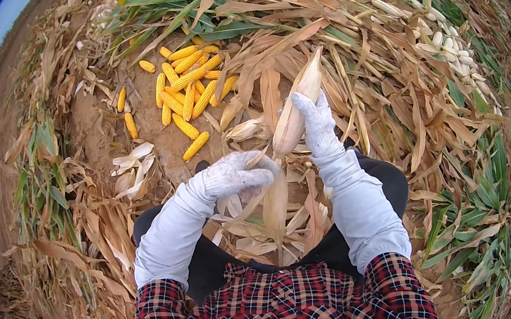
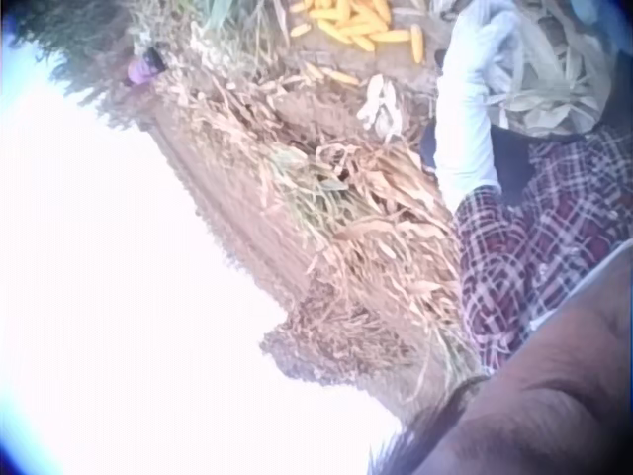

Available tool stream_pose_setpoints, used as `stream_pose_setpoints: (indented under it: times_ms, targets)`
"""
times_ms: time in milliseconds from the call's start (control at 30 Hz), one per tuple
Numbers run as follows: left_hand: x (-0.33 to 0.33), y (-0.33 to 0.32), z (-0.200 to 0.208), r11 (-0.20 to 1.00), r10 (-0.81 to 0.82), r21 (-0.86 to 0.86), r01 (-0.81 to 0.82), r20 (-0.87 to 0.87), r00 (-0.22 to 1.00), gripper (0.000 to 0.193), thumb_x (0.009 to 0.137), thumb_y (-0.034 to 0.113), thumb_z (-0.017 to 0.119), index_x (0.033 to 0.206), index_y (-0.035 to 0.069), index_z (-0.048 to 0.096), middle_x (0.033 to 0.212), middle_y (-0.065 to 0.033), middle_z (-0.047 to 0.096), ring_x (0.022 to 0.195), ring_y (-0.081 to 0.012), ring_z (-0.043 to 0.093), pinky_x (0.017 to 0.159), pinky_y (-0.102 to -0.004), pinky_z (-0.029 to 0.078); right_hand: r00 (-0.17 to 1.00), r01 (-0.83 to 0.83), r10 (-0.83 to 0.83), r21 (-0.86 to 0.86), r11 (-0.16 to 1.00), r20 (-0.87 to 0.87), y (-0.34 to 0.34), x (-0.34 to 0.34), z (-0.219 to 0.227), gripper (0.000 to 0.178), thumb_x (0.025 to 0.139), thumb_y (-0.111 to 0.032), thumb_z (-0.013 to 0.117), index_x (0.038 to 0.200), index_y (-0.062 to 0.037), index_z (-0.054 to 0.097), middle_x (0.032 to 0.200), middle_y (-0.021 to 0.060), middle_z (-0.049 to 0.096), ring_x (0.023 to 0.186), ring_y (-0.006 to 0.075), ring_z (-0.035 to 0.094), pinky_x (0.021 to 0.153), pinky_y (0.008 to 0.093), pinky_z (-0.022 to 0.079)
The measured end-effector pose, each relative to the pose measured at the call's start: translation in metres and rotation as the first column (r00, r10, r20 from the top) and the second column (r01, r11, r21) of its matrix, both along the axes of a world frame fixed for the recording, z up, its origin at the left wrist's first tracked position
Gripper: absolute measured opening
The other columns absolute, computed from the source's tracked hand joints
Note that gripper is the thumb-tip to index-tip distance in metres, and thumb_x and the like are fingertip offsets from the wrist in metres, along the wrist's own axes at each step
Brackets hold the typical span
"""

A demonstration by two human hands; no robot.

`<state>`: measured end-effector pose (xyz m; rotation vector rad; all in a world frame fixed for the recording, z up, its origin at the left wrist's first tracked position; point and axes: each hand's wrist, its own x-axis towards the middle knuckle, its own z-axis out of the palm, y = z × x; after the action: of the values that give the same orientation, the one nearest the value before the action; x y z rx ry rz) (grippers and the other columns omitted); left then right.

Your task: The person sits on the ground and shucks corn cobs by hand, removing the husks and silk. Shucked cobs are placed in a pile to the left, and the discarded husks accumulate around the person.

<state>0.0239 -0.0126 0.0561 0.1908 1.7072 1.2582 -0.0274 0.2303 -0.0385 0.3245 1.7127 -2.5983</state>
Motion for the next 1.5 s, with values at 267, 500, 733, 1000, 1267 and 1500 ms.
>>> stream_pose_setpoints:
  times_ms: [267,500,733,1000,1267,1500]
  targets:
    - [-0.034,0.011,-0.002,0.742,0.670,0.263,-0.617,-0.311,0.674,0.029,0.103,0.023,0.070,0.123,0.002,0.071,0.085,-0.0017,0.070,0.062,-0.0085,0.060,0.057,-0.0239,0.050,0.950,-0.301,0.311,0.201,0.932,-0.020,-0.036,0.023,0.000,0.077,0.088,-0.039,0.081,0.147,0.0022,0.052,0.133,0.0150,0.064,0.124,0.0215,0.060,0.108,0.0372,0.049]
    - [-0.041,0.012,-0.003,0.810,0.585,0.235,-0.537,-0.385,0.714,0.043,0.096,0.024,0.078,0.131,0.000,0.069,0.097,-0.0056,0.074,0.072,-0.0093,0.064,0.061,-0.0257,0.053,0.845,-0.525,0.534,0.138,0.840,-0.031,-0.040,0.031,0.011,0.079,0.091,-0.033,0.077,0.156,-0.0004,0.046,0.146,0.0128,0.059,0.135,0.0211,0.054,0.118,0.0377,0.041]
    - [-0.044,0.001,-0.011,0.813,0.582,0.244,-0.529,-0.339,0.739,0.039,0.097,0.026,0.077,0.125,0.000,0.072,0.095,-0.0060,0.075,0.077,-0.0112,0.068,0.066,-0.0277,0.056,0.824,-0.555,0.566,0.179,0.812,-0.013,-0.040,0.031,0.006,0.089,0.089,-0.036,0.078,0.162,-0.0005,0.041,0.149,0.0141,0.058,0.137,0.0223,0.054,0.119,0.0371,0.040]
    - [-0.042,0.004,-0.019,0.809,0.537,0.114,-0.577,-0.543,0.645,0.030,0.101,0.024,0.073,0.119,0.000,0.072,0.090,-0.0064,0.073,0.072,-0.0122,0.065,0.065,-0.0303,0.055,0.836,-0.540,0.549,0.194,0.819,0.011,-0.043,0.031,-0.003,0.087,0.087,-0.035,0.079,0.158,-0.0001,0.046,0.144,0.0147,0.062,0.131,0.0207,0.058,0.115,0.0349,0.043]
    - [-0.040,0.010,-0.019,0.709,0.695,0.230,-0.667,-0.385,0.607,0.022,0.103,0.020,0.069,0.115,0.002,0.069,0.081,-0.0030,0.068,0.063,-0.0107,0.061,0.056,-0.0271,0.053,0.842,-0.531,0.540,0.161,0.832,-0.013,-0.044,0.031,-0.002,0.089,0.087,-0.039,0.077,0.160,-0.0013,0.044,0.145,0.0168,0.060,0.134,0.0233,0.057,0.117,0.0355,0.042]
    - [-0.046,0.014,-0.028,0.535,0.845,0.379,-0.755,-0.227,0.484,0.020,0.105,0.017,0.065,0.117,0.002,0.069,0.081,-0.0031,0.068,0.058,-0.0106,0.061,0.050,-0.0275,0.052,0.952,-0.220,0.284,0.386,0.896,-0.118,-0.053,0.036,0.000,0.077,0.096,-0.043,0.071,0.157,-0.0016,0.048,0.148,0.0173,0.059,0.136,0.0270,0.057,0.117,0.0369,0.043]
